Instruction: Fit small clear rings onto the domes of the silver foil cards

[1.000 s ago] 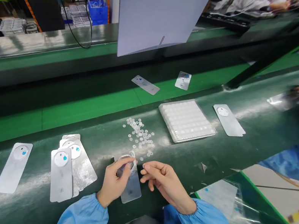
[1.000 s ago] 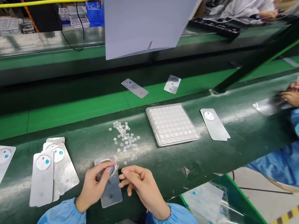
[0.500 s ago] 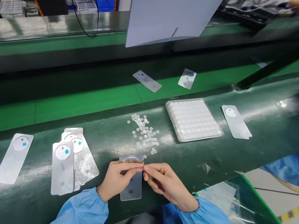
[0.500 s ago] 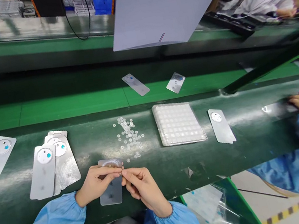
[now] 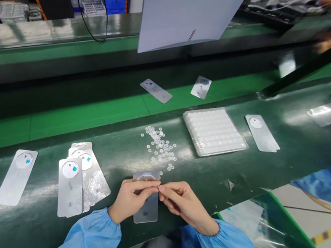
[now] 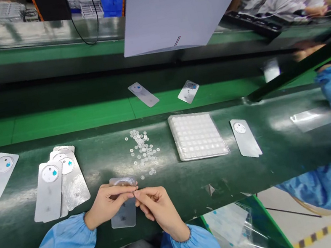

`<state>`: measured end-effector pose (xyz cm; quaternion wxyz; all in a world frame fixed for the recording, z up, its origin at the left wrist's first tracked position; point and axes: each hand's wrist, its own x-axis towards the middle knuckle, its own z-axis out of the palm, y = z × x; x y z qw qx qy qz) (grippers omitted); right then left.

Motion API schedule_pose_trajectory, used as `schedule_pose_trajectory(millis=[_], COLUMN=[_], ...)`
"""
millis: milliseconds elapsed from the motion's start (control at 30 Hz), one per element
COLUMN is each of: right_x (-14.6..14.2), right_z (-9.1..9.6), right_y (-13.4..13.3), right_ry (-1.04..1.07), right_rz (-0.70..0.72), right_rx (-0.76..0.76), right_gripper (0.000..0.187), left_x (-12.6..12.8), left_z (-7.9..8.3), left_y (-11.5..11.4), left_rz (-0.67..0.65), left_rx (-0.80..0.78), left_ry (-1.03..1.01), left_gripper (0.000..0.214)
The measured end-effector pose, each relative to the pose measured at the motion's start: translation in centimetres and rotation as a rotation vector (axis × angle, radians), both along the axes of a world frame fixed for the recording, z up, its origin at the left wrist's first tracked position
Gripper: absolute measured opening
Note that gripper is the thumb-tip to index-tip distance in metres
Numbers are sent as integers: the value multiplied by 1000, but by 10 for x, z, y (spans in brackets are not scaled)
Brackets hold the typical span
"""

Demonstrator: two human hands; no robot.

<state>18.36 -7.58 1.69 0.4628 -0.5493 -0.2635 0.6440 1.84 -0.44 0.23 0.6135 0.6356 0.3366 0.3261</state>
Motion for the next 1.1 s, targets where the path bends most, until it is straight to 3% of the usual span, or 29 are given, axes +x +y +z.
schedule_pose_trajectory(millis=[267, 500, 700, 1100], right_x=[5, -5, 1, -6], right_z=[1, -3, 0, -3], right_y=[2, -4, -1, 4], right_ry=[-90, -24, -107, -442], right_rz=[13, -107, -56, -83], right_rx=[41, 31, 38, 162], right_gripper=[39, 37, 36, 31], left_x=[0, 1, -1, -3], left_z=[-4, -6, -6, 2], left_y=[-1, -2, -2, -7], left_rz=[-2, 74, 22, -12], left_rx=[28, 12, 20, -81], left_ry=[51, 6, 32, -4], left_gripper=[20, 21, 20, 75])
